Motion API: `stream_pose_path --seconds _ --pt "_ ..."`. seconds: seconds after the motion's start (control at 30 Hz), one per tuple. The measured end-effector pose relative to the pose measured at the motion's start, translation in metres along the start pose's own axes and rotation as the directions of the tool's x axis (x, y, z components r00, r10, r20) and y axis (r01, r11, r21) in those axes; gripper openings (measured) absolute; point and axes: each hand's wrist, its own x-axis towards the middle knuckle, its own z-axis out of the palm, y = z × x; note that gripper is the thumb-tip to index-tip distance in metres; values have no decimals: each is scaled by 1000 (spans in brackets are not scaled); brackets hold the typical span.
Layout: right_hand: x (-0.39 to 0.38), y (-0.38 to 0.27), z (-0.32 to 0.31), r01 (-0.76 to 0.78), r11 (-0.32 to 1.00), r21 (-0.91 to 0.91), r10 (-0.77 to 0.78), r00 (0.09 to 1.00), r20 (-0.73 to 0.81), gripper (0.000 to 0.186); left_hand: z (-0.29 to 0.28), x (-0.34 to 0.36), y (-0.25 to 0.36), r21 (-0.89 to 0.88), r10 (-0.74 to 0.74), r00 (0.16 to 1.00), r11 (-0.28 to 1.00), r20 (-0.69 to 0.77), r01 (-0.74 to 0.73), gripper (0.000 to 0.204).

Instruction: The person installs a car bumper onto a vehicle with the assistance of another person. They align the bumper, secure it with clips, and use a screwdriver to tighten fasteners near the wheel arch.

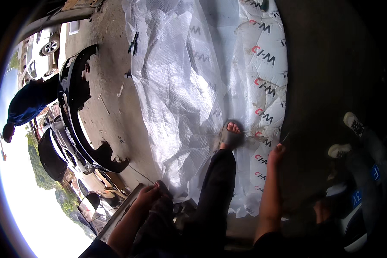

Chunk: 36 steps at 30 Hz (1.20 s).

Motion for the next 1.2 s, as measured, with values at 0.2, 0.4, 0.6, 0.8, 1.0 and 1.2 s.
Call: stream_pose_path --seconds 0.2,0.4,0.6,0.8,1.0,1.2 --pt "-252 -206 -118 -236 943 235 -90 498 862 32 1 -95 33 -776 196 980 621 15 -113 17" --pt "-434 -380 -195 350 814 465 -432 -171 885 46 -86 -180 26 -987 510 860 142 7 -77 39" --pt "-553 -456 -198 537 692 483 -324 -367 872 42 -190 -211 -30 -977 702 705 -204 -105 57 20" --pt "-691 -491 -159 678 722 143 66 -273 960 42 -283 -190 -91 -821 658 683 -551 -316 151 21" --pt "-858 -495 -105 816 563 130 269 -329 905 41 -385 -155 -169 -491 507 743 -827 -437 276 18" --pt "-983 -451 -52 868 379 320 427 -471 772 44 -447 -129 -271 -258 309 786 -946 -536 196 20"
